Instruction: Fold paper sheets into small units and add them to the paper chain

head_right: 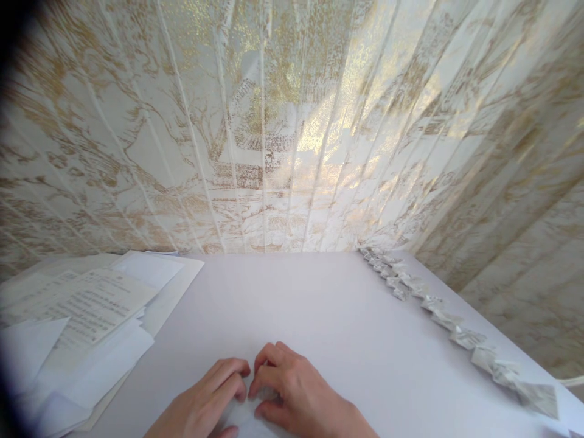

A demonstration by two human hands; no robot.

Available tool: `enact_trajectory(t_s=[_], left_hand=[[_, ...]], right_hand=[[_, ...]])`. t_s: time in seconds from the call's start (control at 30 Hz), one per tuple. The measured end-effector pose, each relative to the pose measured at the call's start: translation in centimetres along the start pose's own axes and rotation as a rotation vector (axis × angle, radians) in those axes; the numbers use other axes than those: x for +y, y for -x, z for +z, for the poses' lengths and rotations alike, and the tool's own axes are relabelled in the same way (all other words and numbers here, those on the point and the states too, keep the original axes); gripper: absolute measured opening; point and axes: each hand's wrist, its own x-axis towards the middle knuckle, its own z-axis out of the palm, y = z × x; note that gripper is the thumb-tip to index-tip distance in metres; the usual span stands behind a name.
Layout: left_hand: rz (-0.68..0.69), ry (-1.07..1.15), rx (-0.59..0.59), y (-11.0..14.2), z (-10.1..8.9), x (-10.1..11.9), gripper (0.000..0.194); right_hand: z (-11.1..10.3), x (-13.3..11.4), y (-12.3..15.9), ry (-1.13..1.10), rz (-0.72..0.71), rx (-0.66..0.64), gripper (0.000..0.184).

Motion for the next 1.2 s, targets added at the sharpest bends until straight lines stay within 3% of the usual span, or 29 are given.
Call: enact_trajectory(t_s=[0.17, 0.3, 0.63, 0.87, 1.2], left_hand=[[-0.06, 0.0, -0.075, 0.0, -1.1, 0.8, 0.054], [-0.085, 0.003, -0.076, 0.0, -1.5, 1.0, 0.054], [-0.069, -0.051, -0.02, 0.2, -0.9, 0.3, 0.04], [-0.03, -0.111, -0.043, 0.2, -0.7, 0.5, 0.045], [-0.026, -0.115, -0.016, 0.2, -0.2, 0.4, 0.043]], right_hand=[[-0.3, -0.2, -0.1, -0.012, 0.03, -0.022, 0.033], [-0.4, -0.2, -0.1, -0.007, 0.05, -0.012, 0.036], [-0.2, -0.4, 0.0, -0.012, 0.055, -0.015, 0.038], [-2.1, -0.6, 0.4, -0.043, 0.06, -0.137, 0.041], [-1.8, -0.6, 0.1, -0.053, 0.091, -0.115, 0.037]])
